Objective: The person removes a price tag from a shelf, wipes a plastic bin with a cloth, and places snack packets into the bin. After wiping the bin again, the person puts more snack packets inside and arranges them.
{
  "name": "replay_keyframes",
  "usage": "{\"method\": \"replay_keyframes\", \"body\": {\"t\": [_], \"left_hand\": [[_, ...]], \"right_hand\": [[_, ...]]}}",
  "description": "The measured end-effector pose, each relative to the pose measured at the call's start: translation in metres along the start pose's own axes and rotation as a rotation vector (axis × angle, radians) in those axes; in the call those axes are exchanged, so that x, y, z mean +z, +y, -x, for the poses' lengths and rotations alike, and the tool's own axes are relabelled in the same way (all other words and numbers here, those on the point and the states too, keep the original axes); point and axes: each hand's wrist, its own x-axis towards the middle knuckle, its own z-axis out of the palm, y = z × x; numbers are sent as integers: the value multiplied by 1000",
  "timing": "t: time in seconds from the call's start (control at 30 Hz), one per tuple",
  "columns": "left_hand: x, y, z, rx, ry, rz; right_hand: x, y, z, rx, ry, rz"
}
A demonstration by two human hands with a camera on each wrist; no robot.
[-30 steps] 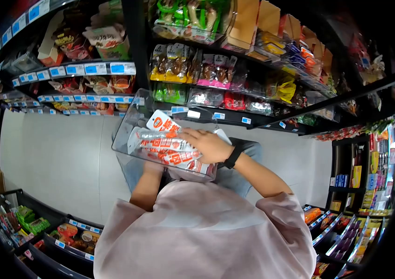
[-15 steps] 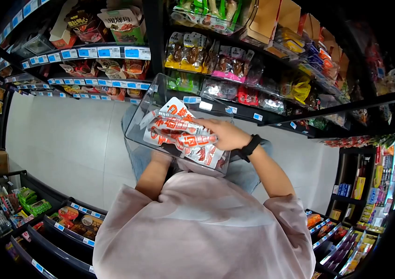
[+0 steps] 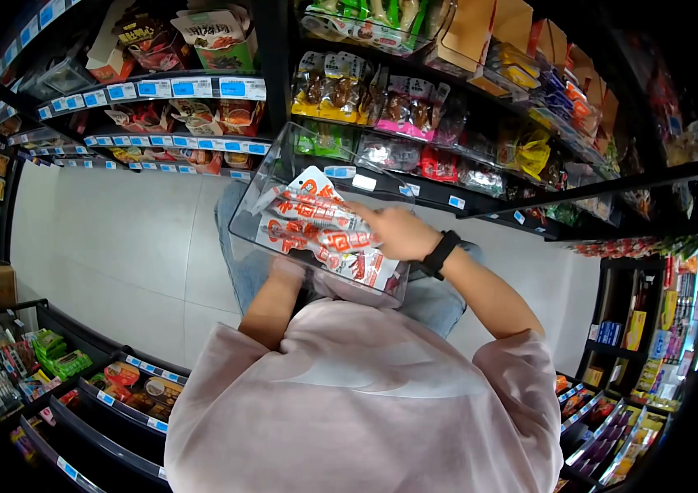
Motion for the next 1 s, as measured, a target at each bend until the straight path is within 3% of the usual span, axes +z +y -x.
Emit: {"method": "replay_keyframes", "body": {"t": [0.03, 0.1, 0.17, 0.2, 0.3, 0.43, 0.7, 0.9, 1.0], "left_hand": [[4, 1, 0, 8, -15, 0], [10, 4, -1, 26, -55, -3], [22, 10, -1, 36, -76, 21], [29, 11, 2, -17, 52, 141], [34, 18, 0, -29, -8, 140], [37, 20, 2, -33, -40, 160], [40, 24, 10, -30, -65, 170], [42, 24, 10, -12, -78, 183], [41, 26, 13, -10, -88, 182]], "right_hand": [[-5, 5, -2, -69, 61, -29], [-37, -5, -3, -19, -58, -107], [-39, 3, -8, -48, -29, -121], [-41, 6, -10, -78, -2, -133], [-48, 9, -14, -90, -32, -175], [-37, 14, -19, -136, 40, -112], [-22, -16, -16, 87, 85, 239], [-12, -7, -20, 10, 182, 261], [-13, -8, -20, -6, 103, 108]]}}
